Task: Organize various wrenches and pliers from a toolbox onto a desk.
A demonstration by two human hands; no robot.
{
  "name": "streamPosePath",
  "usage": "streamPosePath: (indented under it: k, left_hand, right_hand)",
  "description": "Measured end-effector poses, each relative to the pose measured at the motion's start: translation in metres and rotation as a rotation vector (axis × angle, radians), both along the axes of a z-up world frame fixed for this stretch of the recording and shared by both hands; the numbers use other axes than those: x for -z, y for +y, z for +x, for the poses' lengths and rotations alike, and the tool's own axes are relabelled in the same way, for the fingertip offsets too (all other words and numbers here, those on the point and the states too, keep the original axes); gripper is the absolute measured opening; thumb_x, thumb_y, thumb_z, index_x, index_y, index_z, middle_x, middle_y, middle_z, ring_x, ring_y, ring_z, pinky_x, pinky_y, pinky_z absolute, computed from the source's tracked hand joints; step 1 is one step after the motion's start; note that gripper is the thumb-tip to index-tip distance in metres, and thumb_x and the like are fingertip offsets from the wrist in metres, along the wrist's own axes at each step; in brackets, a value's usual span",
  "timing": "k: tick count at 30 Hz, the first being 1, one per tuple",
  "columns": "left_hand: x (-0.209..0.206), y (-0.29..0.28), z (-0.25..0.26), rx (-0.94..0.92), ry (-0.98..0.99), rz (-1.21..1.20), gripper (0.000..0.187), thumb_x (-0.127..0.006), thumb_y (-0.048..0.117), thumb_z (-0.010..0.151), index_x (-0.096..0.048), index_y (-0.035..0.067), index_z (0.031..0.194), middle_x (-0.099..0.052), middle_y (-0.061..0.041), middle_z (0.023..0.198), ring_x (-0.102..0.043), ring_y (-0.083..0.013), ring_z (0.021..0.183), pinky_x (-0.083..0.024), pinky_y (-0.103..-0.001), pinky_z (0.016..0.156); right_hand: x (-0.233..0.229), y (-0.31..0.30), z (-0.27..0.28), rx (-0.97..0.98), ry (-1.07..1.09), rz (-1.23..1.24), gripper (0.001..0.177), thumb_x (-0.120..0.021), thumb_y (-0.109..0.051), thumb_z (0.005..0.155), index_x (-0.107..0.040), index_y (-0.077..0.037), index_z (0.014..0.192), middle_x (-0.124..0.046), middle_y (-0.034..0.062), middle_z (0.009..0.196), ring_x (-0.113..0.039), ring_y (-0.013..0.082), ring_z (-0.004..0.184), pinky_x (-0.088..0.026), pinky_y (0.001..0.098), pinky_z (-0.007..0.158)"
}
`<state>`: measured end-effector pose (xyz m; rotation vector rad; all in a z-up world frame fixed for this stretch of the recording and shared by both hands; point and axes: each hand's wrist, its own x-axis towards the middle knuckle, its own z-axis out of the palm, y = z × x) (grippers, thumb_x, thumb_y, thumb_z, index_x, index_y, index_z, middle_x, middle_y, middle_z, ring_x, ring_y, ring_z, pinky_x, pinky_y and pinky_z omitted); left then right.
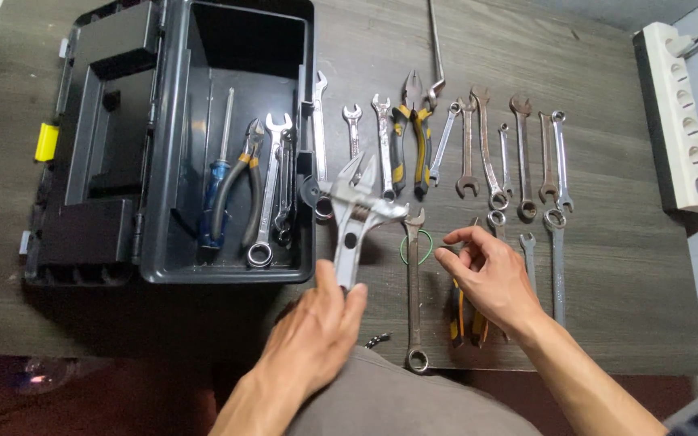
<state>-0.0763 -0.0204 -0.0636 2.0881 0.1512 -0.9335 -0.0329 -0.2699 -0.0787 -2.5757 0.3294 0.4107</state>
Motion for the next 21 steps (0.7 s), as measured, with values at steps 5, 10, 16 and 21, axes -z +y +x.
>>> streamPosePath:
  k: [5, 10, 16, 21]
  left_hand:
    - [0.026, 0.007, -0.015, 0.054, -0.106, 0.124, 0.051, -0.037, 0.044, 0.104, -0.03, 0.0, 0.128, -0.068, -0.033, 0.095, -0.071, -0.0476, 0.086, -0.058, -0.053, 0.079]
    - [0.002, 0.003, -0.011, 0.068, -0.015, 0.215, 0.051, -0.038, 0.045, 0.103, -0.032, 0.001, 0.13, -0.071, -0.029, 0.097, -0.073, -0.0448, 0.088, -0.059, -0.051, 0.081]
    - [0.011, -0.002, -0.009, 0.171, -0.064, 0.249, 0.06, -0.059, 0.05, 0.092, -0.049, -0.001, 0.122, -0.069, -0.025, 0.105, -0.071, -0.0399, 0.097, -0.058, -0.051, 0.085]
    - [0.009, -0.008, -0.005, 0.294, -0.114, 0.268, 0.055, -0.073, 0.048, 0.083, -0.067, 0.001, 0.112, -0.072, -0.017, 0.11, -0.07, -0.0353, 0.104, -0.059, -0.046, 0.087]
  right_hand:
    - [-0.001, 0.001, -0.001, -0.026, -0.022, -0.011, 0.037, -0.073, -0.035, 0.086, -0.072, -0.01, 0.114, -0.062, 0.0007, 0.069, -0.058, 0.0121, 0.066, -0.05, 0.0318, 0.065]
    - [-0.003, 0.003, 0.002, -0.019, 0.002, -0.023, 0.038, -0.072, -0.036, 0.086, -0.072, -0.011, 0.114, -0.061, 0.0014, 0.069, -0.059, 0.0123, 0.066, -0.051, 0.032, 0.066]
    - [-0.001, 0.003, 0.002, -0.033, 0.007, -0.055, 0.038, -0.072, -0.037, 0.086, -0.072, -0.011, 0.114, -0.061, 0.0008, 0.07, -0.059, 0.0131, 0.067, -0.051, 0.0331, 0.067]
    - [-0.003, 0.004, 0.001, -0.025, -0.013, -0.027, 0.038, -0.073, -0.038, 0.085, -0.073, -0.011, 0.112, -0.061, 0.0005, 0.07, -0.059, 0.0119, 0.067, -0.052, 0.0321, 0.066]
